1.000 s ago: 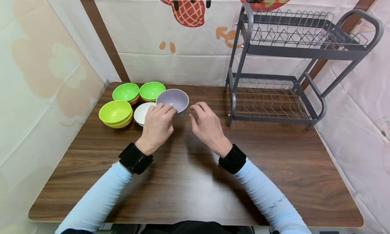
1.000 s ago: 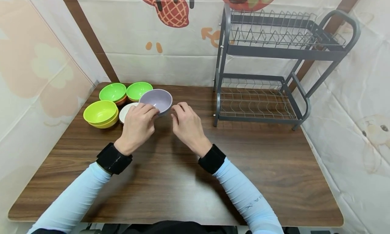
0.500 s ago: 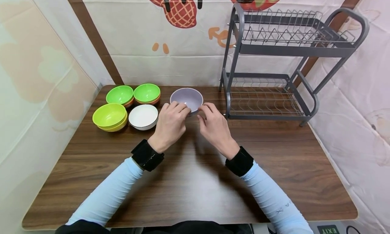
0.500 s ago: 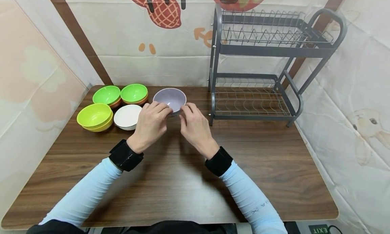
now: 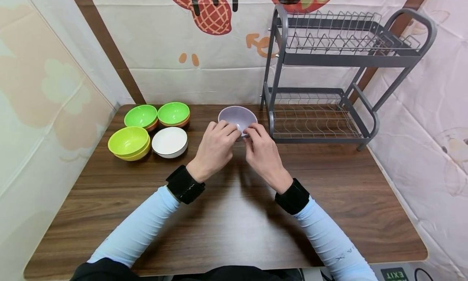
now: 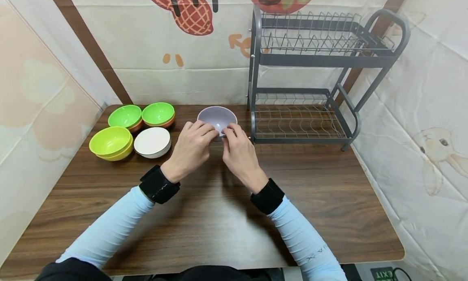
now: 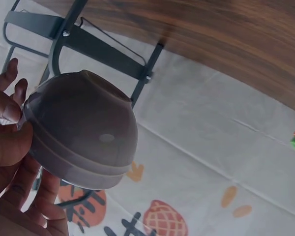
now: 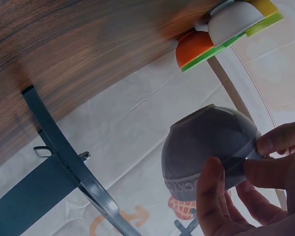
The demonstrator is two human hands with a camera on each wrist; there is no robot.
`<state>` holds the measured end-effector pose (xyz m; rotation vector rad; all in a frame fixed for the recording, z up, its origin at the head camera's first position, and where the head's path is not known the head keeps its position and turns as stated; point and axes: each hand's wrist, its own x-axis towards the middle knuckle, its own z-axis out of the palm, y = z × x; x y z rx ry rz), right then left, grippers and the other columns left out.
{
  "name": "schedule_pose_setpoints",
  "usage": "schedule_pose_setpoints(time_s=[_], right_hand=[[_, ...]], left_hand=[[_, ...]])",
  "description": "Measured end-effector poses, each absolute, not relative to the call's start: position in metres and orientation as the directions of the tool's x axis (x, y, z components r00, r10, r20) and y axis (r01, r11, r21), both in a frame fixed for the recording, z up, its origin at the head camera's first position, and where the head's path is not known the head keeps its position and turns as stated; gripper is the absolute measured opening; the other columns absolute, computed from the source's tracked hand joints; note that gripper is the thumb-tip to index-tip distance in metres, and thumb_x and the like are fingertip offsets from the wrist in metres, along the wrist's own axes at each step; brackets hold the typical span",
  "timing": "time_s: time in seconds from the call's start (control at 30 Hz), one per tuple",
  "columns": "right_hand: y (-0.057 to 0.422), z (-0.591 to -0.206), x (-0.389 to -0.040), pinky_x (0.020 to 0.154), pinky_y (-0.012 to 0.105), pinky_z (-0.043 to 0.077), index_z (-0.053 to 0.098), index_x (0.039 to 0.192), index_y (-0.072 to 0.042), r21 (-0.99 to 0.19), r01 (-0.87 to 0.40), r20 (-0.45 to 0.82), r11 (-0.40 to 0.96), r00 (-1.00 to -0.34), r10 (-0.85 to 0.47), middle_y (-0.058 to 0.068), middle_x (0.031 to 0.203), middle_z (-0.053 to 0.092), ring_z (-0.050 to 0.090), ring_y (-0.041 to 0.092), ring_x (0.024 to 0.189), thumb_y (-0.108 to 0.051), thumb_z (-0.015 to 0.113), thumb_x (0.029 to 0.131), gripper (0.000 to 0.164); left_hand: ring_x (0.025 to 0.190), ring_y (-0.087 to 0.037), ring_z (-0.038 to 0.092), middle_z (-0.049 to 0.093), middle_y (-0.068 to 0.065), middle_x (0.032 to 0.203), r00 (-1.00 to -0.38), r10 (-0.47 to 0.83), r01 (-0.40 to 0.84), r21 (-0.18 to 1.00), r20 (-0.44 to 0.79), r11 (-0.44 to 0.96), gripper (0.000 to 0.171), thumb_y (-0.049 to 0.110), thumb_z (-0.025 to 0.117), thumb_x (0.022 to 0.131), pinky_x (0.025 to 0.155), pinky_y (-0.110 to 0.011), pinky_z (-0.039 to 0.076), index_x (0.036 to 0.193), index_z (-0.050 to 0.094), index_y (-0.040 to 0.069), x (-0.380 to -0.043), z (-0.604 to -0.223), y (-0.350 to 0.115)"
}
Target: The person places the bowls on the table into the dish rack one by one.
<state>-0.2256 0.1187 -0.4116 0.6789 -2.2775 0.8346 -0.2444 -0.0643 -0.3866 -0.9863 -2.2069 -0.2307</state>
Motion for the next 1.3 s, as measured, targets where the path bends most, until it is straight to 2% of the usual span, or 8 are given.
schedule_pose_setpoints(time_s=[0.2, 0.53, 0.73, 0.9, 1.0, 1.1, 1.23, 1.3], right_hand=[[0.131, -0.413, -0.221, 0.087, 0.040, 0.055, 0.067, 0.113, 0.002, -0.364, -0.629, 0.701, 0.687, -0.671, -0.243, 0.016, 0.116, 0.062, 0.063, 0.029, 0.101, 0.000, 0.061, 0.104, 0.011], [0.150, -0.417, -0.220, 0.082, 0.043, 0.054, 0.065, 0.112, 0.004, -0.347, -0.657, 0.788, 0.670, -0.591, -0.172, 0.017, 0.107, 0.064, 0.063, 0.031, 0.095, 0.000, 0.058, 0.105, 0.011], [0.160, -0.421, -0.216, 0.069, 0.039, 0.050, 0.065, 0.112, 0.006, -0.392, -0.659, 0.835, 0.642, -0.547, -0.052, 0.019, 0.102, 0.063, 0.060, 0.028, 0.081, -0.004, 0.062, 0.105, 0.013], [0.167, -0.422, -0.213, 0.069, 0.030, 0.048, 0.067, 0.109, 0.007, -0.496, -0.641, 0.834, 0.585, -0.539, 0.117, 0.019, 0.096, 0.063, 0.062, 0.027, 0.077, -0.002, 0.064, 0.103, 0.011], [0.173, -0.420, -0.214, 0.067, 0.025, 0.051, 0.067, 0.105, 0.009, -0.568, -0.645, 0.815, 0.511, -0.526, 0.242, 0.020, 0.092, 0.062, 0.064, 0.028, 0.073, -0.001, 0.064, 0.103, 0.011], [0.179, -0.414, -0.217, 0.065, 0.025, 0.055, 0.065, 0.104, 0.009, -0.639, -0.655, 0.769, 0.402, -0.533, 0.354, 0.020, 0.091, 0.062, 0.065, 0.027, 0.070, -0.001, 0.061, 0.105, 0.011], [0.189, -0.402, -0.227, 0.065, 0.027, 0.057, 0.067, 0.105, 0.001, -0.744, -0.624, 0.650, 0.240, -0.593, 0.475, 0.017, 0.091, 0.064, 0.065, 0.023, 0.070, -0.004, 0.058, 0.107, 0.010], [0.193, -0.396, -0.236, 0.064, 0.027, 0.057, 0.067, 0.105, -0.003, -0.785, -0.598, 0.584, 0.164, -0.625, 0.519, 0.015, 0.090, 0.064, 0.066, 0.021, 0.070, -0.005, 0.058, 0.108, 0.010]], left_hand=[[0.097, -0.030, 0.056, 0.065, -0.006, 0.099, -0.435, 0.633, 0.719, -0.176, 0.641, 0.672, 0.029, -0.009, 0.063, 0.080, 0.076, -0.041, 0.040, 0.101, 0.072, 0.007, -0.246, -0.380, -0.048], [0.111, -0.029, 0.056, 0.066, -0.006, 0.109, -0.390, 0.643, 0.778, -0.139, 0.659, 0.613, 0.030, -0.009, 0.060, 0.088, 0.082, -0.042, 0.041, 0.109, 0.073, 0.007, -0.248, -0.370, -0.030], [0.123, -0.032, 0.053, 0.065, -0.011, 0.121, -0.366, 0.620, 0.842, -0.037, 0.694, 0.538, 0.029, -0.008, 0.060, 0.091, 0.090, -0.046, 0.044, 0.114, 0.073, 0.004, -0.246, -0.364, -0.018], [0.133, -0.036, 0.049, 0.057, -0.020, 0.137, -0.369, 0.499, 0.889, 0.142, 0.784, 0.435, 0.033, -0.001, 0.061, 0.096, 0.100, -0.050, 0.045, 0.128, 0.068, 0.000, -0.245, -0.353, -0.013], [0.135, -0.034, 0.048, 0.054, -0.021, 0.142, -0.415, 0.415, 0.884, 0.252, 0.810, 0.393, 0.041, -0.001, 0.060, 0.096, 0.108, -0.049, 0.041, 0.137, 0.063, -0.001, -0.246, -0.350, -0.011], [0.139, -0.031, 0.047, 0.053, -0.018, 0.146, -0.497, 0.393, 0.846, 0.330, 0.774, 0.419, 0.047, -0.001, 0.058, 0.096, 0.111, -0.048, 0.039, 0.143, 0.058, -0.001, -0.247, -0.351, -0.009], [0.143, -0.028, 0.044, 0.050, -0.015, 0.152, -0.614, 0.424, 0.775, 0.405, 0.666, 0.485, 0.053, 0.002, 0.055, 0.096, 0.113, -0.047, 0.038, 0.149, 0.054, 0.002, -0.250, -0.359, -0.003], [0.140, -0.029, 0.046, 0.050, -0.015, 0.152, -0.652, 0.446, 0.748, 0.424, 0.613, 0.510, 0.054, 0.003, 0.053, 0.097, 0.112, -0.047, 0.038, 0.151, 0.053, 0.002, -0.252, -0.364, 0.001]])
